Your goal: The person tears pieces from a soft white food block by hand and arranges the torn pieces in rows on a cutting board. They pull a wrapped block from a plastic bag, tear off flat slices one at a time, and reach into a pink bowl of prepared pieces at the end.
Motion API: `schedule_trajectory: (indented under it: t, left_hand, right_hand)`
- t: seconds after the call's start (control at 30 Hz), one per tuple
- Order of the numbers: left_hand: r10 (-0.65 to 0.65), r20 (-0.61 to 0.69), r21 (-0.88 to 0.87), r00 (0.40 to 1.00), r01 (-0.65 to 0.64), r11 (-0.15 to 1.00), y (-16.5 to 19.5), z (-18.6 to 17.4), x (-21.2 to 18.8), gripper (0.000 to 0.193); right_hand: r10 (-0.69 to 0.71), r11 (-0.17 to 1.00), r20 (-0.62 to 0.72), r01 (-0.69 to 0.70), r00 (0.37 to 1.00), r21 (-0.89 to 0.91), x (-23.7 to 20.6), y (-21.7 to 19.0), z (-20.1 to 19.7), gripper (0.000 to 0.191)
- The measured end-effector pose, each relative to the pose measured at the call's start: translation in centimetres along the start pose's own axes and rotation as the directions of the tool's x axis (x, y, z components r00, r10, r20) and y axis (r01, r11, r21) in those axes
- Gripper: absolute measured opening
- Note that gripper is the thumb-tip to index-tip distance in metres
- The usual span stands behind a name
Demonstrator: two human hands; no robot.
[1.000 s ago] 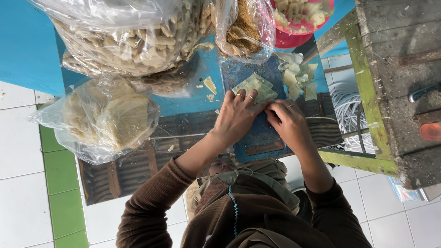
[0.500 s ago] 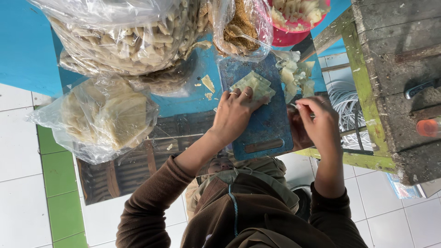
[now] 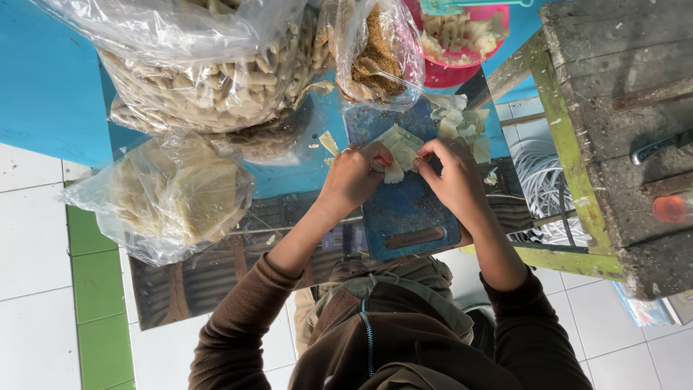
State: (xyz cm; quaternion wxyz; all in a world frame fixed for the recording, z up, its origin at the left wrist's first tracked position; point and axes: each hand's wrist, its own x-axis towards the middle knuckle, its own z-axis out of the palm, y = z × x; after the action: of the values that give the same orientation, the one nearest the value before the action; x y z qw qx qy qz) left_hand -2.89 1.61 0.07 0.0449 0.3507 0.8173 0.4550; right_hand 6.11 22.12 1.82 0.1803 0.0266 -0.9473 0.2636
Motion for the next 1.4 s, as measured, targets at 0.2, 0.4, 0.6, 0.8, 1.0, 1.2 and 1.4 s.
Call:
schedule_trajectory:
  t: [0.2, 0.4, 0.6, 0.8, 1.0, 1.2, 1.4]
  left_hand:
    - [0.061, 0.003, 0.094, 0.998, -0.061, 0.994, 0.0, 0.3, -0.3, 0.031]
    - [0.094, -0.058, 0.099, 0.994, -0.088, 0.991, 0.2, 0.6, -0.2, 0.014]
    - [-0.001, -0.116, -0.045, 0.993, -0.005, 0.999, -0.2, 1.6, -0.2, 0.012]
    - [-0.017, -0.146, -0.070, 0.989, 0.007, 0.998, -0.3, 2.6, -0.3, 0.012]
    - [0.193, -0.115, 0.207, 0.975, -0.166, 0.964, -0.7, 1.6, 0.1, 0.012]
    - [0.284, -0.039, 0.359, 0.958, -0.252, 0.899, -0.2, 0.4, 0.1, 0.012]
    - [0.317, -0.057, 0.505, 0.947, -0.246, 0.827, 0.0, 1.0, 0.0, 0.009]
  right_hand:
    - [0.091, 0.942, 0.081, -0.112, 0.993, 0.316, 0.4, -0.2, 0.7, 0.026]
    - [0.115, 0.912, 0.177, -0.174, 0.977, 0.371, 1.2, -0.7, 0.6, 0.014]
    - [0.126, 0.959, 0.226, -0.177, 0.966, 0.221, 0.8, -1.1, -0.1, 0.015]
    - [0.086, 0.970, 0.138, -0.115, 0.987, 0.214, 1.2, -0.9, 0.7, 0.015]
    - [0.054, 0.979, 0.142, -0.080, 0.988, 0.185, 1.5, -0.2, 1.2, 0.019]
    - [-0.123, 0.992, 0.123, 0.119, 0.985, 0.039, 1.0, 0.0, 0.3, 0.012]
    - [-0.208, 0.977, 0.024, 0.209, 0.978, -0.037, 0.0, -0.8, 0.4, 0.017]
